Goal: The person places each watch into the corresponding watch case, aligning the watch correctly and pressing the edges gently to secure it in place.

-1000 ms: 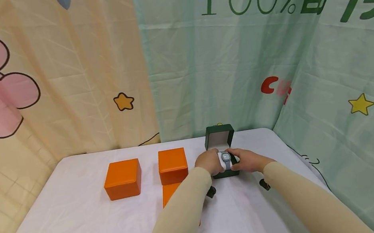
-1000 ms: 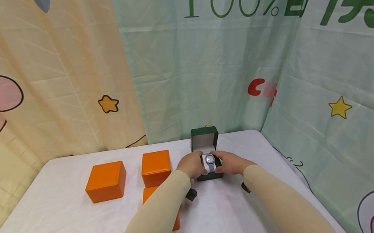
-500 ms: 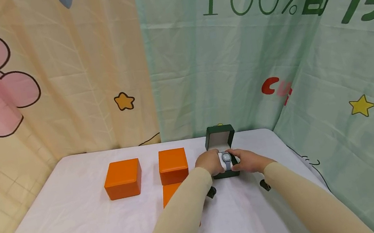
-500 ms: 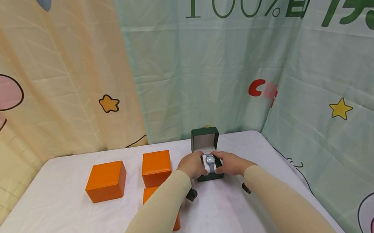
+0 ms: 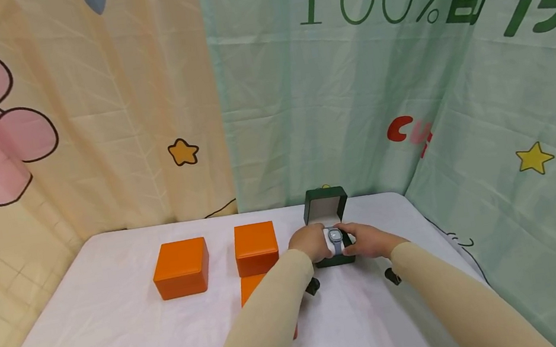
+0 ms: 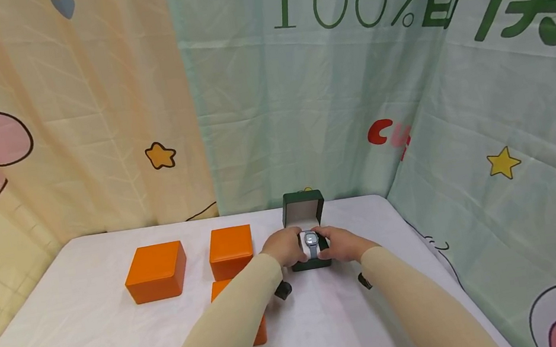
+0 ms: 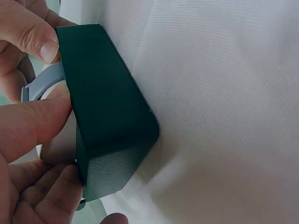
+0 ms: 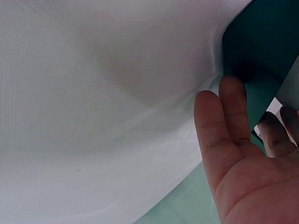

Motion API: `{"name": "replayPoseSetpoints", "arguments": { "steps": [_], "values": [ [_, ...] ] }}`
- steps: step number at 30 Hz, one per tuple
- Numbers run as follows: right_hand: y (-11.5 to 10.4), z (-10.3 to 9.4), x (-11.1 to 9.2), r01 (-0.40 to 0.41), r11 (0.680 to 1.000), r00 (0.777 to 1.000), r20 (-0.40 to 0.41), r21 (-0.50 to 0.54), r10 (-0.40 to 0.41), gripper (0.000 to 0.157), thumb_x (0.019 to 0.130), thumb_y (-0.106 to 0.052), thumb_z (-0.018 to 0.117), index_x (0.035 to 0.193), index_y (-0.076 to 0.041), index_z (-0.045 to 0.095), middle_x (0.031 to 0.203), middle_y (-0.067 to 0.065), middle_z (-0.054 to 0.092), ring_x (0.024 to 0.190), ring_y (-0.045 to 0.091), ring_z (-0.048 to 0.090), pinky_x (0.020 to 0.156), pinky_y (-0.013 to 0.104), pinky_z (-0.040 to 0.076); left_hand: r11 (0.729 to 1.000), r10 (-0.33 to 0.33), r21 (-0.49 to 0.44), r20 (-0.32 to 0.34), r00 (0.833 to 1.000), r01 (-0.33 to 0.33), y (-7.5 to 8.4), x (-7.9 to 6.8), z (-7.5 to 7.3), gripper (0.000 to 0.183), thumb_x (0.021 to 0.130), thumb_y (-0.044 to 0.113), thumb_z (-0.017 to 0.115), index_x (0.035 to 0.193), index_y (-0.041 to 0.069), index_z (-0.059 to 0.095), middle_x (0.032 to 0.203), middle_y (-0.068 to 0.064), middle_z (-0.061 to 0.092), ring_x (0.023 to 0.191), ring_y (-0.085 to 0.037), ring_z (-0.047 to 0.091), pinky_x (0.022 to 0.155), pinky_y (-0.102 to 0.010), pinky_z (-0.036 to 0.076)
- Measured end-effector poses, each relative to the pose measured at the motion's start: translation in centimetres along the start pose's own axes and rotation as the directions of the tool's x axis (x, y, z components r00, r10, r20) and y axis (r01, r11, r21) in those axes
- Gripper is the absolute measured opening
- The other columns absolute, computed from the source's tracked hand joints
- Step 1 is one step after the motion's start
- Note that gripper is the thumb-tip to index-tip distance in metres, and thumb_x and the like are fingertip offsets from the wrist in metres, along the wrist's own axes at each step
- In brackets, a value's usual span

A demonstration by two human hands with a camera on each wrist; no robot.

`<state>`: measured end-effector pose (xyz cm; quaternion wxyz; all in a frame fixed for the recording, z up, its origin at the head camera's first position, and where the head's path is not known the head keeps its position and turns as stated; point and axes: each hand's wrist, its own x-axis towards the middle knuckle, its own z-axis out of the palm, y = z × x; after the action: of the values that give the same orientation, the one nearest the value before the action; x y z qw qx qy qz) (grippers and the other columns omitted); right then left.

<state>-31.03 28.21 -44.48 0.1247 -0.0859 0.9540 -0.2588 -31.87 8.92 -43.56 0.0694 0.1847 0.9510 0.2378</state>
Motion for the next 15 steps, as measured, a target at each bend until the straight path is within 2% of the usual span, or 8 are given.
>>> {"name": "replayPoseSetpoints", "arguments": {
  "steps": [7,15],
  "values": [
    [-0.24,-0.16,-0.10,0.002,1.000,1.000,-0.002,-0.022,-0.002,0.072,0.094,-0.012,0.078,0.159,-0.016,0.046,0.161,0.019,0.047,0.146,0.039,0.047,0.122,0.059,0.038,0.998,0.015,0.059,0.019,1.000,-0.016,0.10,0.14,-0.28,0.052,0.084,0.028,0.090,0.129,0.012,0.070,0.115,-0.002,0.077,0.088,-0.020,0.063,0.091,-0.039,0.058],
    [-0.25,-0.26,-0.13,0.041,0.998,0.999,-0.007,-0.041,-0.041,0.070,0.094,-0.012,0.078,0.157,-0.013,0.048,0.161,0.019,0.048,0.148,0.041,0.046,0.122,0.060,0.038,0.990,0.034,0.134,0.001,0.999,-0.034,0.46,0.14,-0.30,0.039,0.084,0.028,0.090,0.115,0.010,0.074,0.103,-0.002,0.076,0.081,-0.020,0.061,0.081,-0.035,0.057]
  ]
}}
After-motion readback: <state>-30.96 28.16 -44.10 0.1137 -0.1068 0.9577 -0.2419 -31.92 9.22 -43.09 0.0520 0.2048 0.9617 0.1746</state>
